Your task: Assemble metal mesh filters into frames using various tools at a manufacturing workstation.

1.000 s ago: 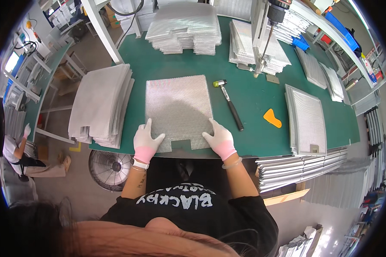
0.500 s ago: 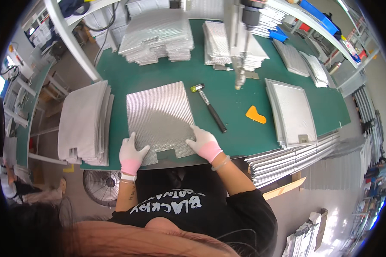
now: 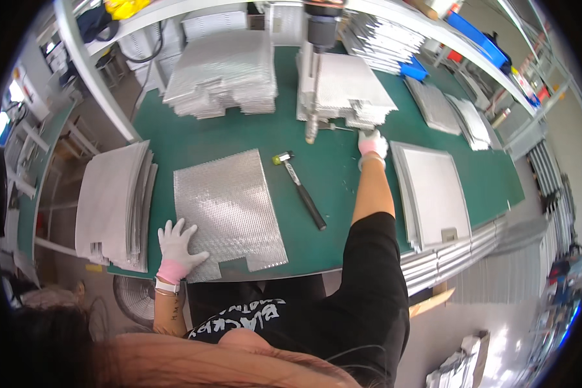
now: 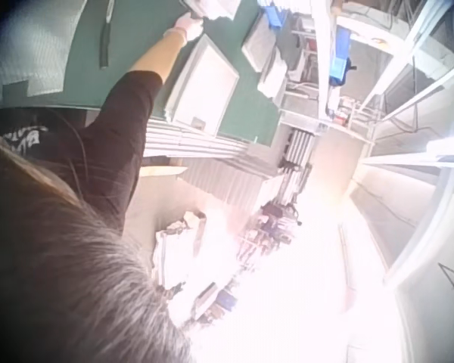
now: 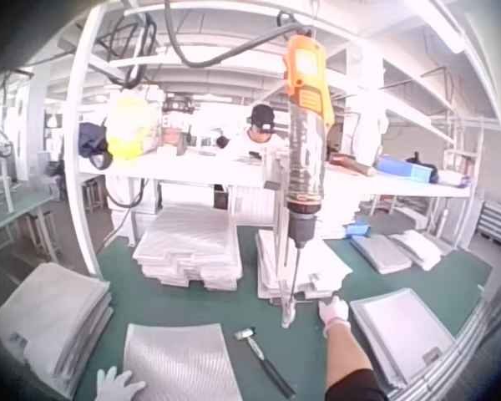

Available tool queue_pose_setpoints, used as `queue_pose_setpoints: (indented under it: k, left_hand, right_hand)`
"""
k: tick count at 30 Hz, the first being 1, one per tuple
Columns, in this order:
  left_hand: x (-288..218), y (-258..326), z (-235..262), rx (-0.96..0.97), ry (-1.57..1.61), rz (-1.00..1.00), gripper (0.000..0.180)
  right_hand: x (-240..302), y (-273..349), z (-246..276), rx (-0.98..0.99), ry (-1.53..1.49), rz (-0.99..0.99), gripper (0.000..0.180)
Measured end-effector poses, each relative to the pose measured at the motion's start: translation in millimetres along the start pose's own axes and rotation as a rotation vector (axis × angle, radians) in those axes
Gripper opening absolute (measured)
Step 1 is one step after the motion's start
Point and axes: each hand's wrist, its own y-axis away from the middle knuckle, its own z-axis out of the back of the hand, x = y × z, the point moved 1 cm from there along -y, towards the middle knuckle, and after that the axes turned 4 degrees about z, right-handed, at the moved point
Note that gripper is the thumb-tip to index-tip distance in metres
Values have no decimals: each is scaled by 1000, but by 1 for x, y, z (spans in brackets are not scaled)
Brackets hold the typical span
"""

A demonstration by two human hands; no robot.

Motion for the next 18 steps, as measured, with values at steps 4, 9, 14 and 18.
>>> queue_pose_setpoints:
  k: [4,9,14,18]
  left_hand:
    - [-12,36,3,68,-53,68,76]
    - [-38,49,17,-260,3,-125,77]
    - [-36,107,-10,-57,666,-563,33]
    - [-22,158,-94,738,1391,106,28]
  right_hand:
    - [32,25,32,57,137,-104,70]
    - [-73,-35,39,195,62,422,53]
    - [11,137,110,586,-968,364,17]
    - [30,313,184,962,-1067,594,9]
